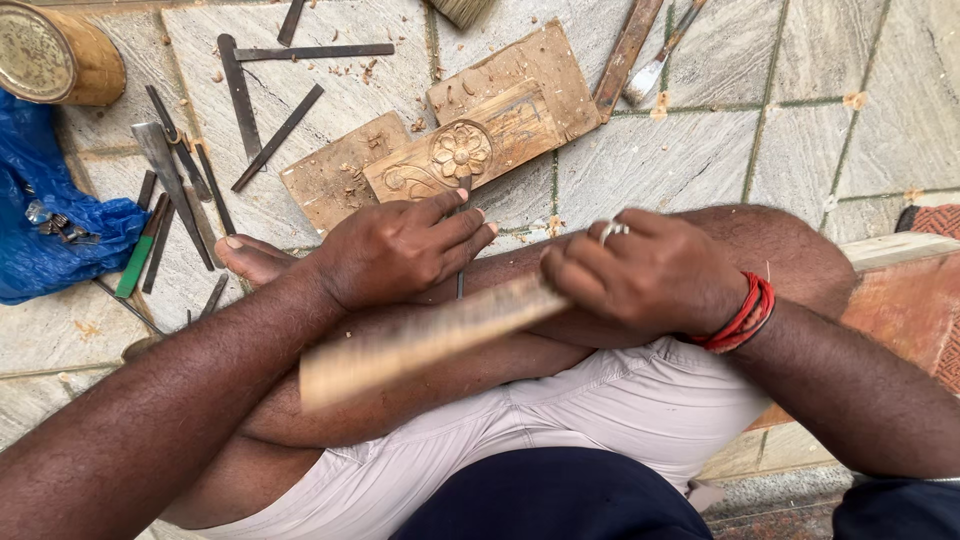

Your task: The person sits cross-legged on the floor and carves a floral design into a rectangular wooden block using a chisel and a wooden mallet. They repeatedly strike the chisel to shape the wood and occasionally brush away debris with a hand brush.

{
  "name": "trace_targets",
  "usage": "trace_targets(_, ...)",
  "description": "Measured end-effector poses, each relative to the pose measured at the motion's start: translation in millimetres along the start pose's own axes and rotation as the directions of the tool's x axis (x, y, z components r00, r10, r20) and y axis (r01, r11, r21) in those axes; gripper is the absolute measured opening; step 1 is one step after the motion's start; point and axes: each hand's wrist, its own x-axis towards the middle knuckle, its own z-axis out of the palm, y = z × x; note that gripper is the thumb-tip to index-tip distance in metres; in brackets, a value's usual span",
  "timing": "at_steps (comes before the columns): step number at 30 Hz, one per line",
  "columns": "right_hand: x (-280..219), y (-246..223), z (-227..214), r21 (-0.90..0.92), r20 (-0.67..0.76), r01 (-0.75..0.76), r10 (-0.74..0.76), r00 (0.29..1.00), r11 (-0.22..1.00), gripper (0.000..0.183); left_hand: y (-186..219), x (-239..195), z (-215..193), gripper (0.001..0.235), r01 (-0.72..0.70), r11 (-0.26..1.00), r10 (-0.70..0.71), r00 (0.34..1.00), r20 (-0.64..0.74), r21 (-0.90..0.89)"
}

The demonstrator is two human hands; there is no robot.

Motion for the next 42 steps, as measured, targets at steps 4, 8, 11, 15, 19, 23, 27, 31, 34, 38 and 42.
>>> trace_targets(4,4.5,1.0,-4.5,0.124,-0.025,-0.012,0.015,1.0,0.992,0.023,-5.9,4.9,-7.5,0.04,0.039,0.995,-0.045,0.997,-0.063,-0.091)
trace_targets(8,9.2,-3.4,-4.6,0.087,0.052,-0.085,0.081,0.995,0.993,0.021,-8.7,5.4,-12.1,0.038,0.052,0.987,-0.064,0.995,-0.071,-0.151)
trace_targets(11,10.8,0.0,-5.7,0.068,0.047,-0.098,0.095,0.994,0.993,0.022,-9.6,7.5,-13.1,0.037,0.054,0.988,-0.065,0.995,-0.072,-0.146)
trace_targets(15,13.0,-3.0,-9.0,0.195,-0.059,-0.018,0.03,0.998,0.981,0.034,-7.9,8.8,-12.0,0.039,0.038,0.997,-0.041,0.998,-0.051,-0.064)
trace_targets(19,14.5,-0.8,-8.1,0.122,0.112,-0.116,0.102,0.988,0.986,0.026,-4.5,9.9,-12.6,0.036,0.044,0.998,-0.048,0.994,-0.097,-0.042)
trace_targets(23,13.7,-2.8,-6.6,0.124,-0.038,-0.021,0.026,0.999,0.992,0.036,-2.2,11.2,-10.4,0.037,0.057,0.998,-0.057,0.993,-0.103,-0.001)
trace_targets(27,4.9,-0.6,-2.5,0.092,0.138,-0.145,0.132,0.982,0.985,0.019,1.4,10.2,-8.0,0.034,0.068,0.997,-0.072,0.991,-0.114,-0.031)
trace_targets(31,7.5,1.9,3.0,0.126,0.002,-0.044,0.044,0.999,0.991,0.027,2.4,12.8,-6.5,0.037,0.058,0.998,-0.055,0.994,-0.095,0.034)
trace_targets(34,5.8,0.5,3.0,0.094,0.137,-0.123,0.11,0.984,0.988,0.026,3.1,13.1,-5.4,0.035,0.048,0.998,-0.043,0.994,-0.099,0.047)
trace_targets(38,3.6,3.3,-3.9,0.136,-0.08,-0.064,0.076,0.994,0.989,0.034,0.3,14.4,-7.6,0.035,0.046,0.998,-0.043,0.995,-0.084,0.033)
trace_targets(42,5.4,1.4,-4.2,0.043,0.19,-0.154,0.143,0.971,0.987,0.022,0.9,13.9,-10.8,0.034,0.033,0.997,-0.027,0.996,-0.086,0.063)
